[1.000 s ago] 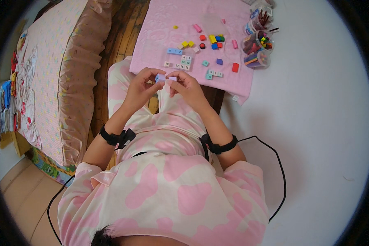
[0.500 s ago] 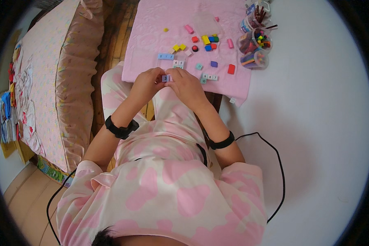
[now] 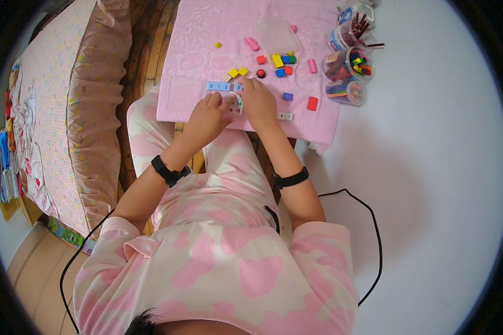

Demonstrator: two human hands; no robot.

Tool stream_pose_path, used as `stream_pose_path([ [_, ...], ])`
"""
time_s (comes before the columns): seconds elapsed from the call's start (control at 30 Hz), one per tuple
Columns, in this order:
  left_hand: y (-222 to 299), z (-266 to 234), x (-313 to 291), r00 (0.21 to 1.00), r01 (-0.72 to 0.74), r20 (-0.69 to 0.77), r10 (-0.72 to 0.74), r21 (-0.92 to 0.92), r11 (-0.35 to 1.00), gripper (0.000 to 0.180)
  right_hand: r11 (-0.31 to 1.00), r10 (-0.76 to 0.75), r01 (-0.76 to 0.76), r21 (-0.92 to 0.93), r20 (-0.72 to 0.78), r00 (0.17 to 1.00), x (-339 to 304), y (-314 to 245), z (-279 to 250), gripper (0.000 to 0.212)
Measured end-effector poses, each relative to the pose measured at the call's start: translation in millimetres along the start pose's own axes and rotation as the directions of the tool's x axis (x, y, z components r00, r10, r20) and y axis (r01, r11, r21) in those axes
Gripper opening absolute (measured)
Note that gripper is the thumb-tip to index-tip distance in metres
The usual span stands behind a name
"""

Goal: Organize number blocks into a container and clear the workspace.

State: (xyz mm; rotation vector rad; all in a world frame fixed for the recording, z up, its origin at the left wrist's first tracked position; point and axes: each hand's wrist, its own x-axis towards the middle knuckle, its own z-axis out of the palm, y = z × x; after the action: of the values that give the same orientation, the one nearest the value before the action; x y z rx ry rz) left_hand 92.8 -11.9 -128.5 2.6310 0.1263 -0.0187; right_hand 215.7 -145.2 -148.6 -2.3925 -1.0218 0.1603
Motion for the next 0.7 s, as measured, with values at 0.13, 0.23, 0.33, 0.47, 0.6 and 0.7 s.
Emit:
stream_pose_path([
  [0.13,0,4,-4,1.000,-0.007,0.002,0.007,0.038,0.999,0.058,0.999,-0.042,0.042,-0.022,0.004,0.999,4,1,8,0.028],
  [0.23,-4,16,-8,0.987,-0.063,-0.141,0.077,0.102,0.993,0.063,1.000,-0.025,0.025,-0.002,-0.013,1.000,5,0,9,0.029],
  [0.33,-8,21,-11,0.999,-0.036,-0.031,0.037,0.023,0.999,0.071,0.999,-0.051,0.051,-0.017,0.018,0.999,7,-3,11,0.031],
  [0.47,-10,24,-15,0.999,-0.035,0.001,0.035,0.080,0.996,0.077,1.000,-0.018,0.018,0.008,0.025,1.000,5,-4,10,0.031],
  [0.6,-5,26,-9,0.999,-0.040,0.008,0.040,0.117,0.992,0.079,0.993,-0.106,0.110,0.053,-0.074,0.992,9,6,18,0.030],
  [0.7,-6,23,-11,0.998,-0.059,-0.016,0.060,0.097,0.994,0.072,0.995,0.054,-0.053,0.089,-0.013,0.998,9,0,8,0.035],
])
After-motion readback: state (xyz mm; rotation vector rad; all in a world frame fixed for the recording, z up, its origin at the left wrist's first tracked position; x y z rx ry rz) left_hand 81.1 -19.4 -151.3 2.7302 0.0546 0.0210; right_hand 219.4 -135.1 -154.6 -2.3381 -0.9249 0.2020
